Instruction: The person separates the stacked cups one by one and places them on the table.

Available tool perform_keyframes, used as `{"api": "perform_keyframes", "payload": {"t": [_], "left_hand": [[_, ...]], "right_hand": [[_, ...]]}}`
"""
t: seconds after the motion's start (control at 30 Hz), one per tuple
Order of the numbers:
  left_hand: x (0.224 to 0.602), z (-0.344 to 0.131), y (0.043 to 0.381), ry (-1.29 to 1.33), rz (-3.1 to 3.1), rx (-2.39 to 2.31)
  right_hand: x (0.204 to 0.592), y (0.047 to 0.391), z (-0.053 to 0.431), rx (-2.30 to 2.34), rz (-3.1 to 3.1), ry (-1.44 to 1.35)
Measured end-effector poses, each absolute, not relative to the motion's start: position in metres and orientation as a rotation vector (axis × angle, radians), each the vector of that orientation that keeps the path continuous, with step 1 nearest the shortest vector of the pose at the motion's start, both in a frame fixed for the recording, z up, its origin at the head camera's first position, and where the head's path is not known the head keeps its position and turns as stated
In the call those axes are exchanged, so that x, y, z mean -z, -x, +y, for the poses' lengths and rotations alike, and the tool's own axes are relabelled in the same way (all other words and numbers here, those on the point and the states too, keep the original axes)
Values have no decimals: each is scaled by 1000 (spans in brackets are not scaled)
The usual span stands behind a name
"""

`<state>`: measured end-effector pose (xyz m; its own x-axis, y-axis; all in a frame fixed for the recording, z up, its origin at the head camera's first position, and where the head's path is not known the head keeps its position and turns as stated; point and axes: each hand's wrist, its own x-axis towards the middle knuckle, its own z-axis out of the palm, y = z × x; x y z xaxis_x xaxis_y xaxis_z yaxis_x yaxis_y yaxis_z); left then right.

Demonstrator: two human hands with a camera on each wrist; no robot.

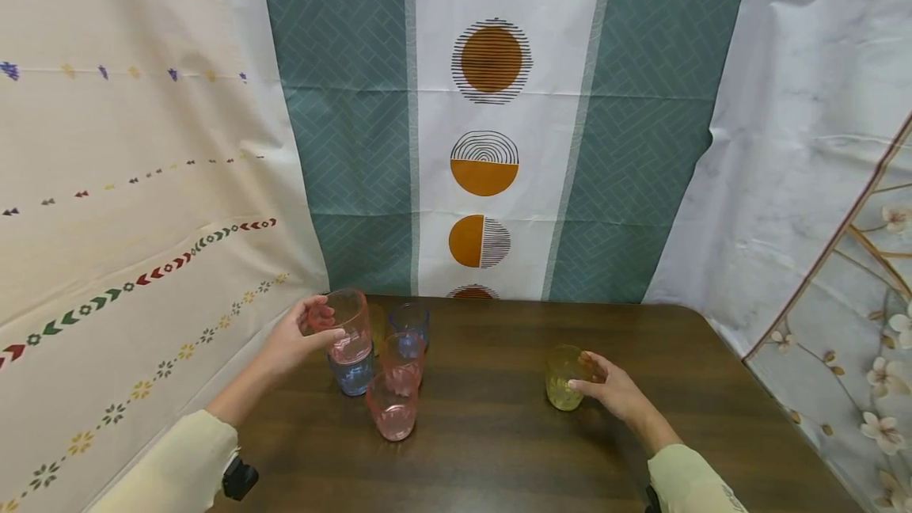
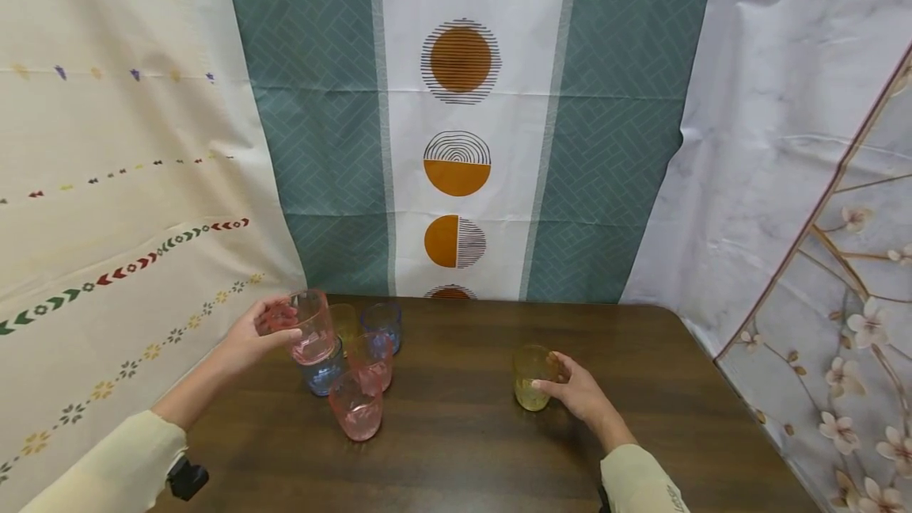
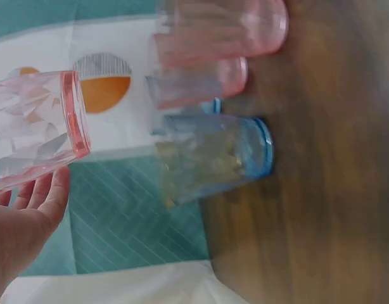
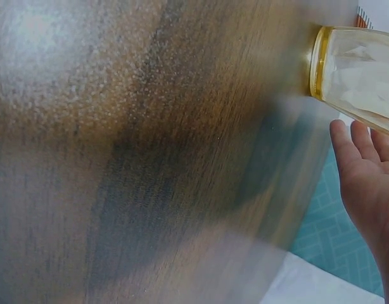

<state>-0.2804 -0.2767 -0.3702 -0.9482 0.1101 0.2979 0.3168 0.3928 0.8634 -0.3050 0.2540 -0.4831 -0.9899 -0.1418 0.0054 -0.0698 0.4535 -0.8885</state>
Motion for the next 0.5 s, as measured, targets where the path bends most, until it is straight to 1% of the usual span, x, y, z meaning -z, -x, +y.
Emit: {"api": "perform_keyframes", "payload": {"t": [0.23,0.5], "left_hand": [[395,-298,267,372,-2437,1587],[419,-309,257,345,-2458,1611]], "right_hand": [[485,306,253,1587,2628,190],[486,308,254,1600,2629,198]]}}
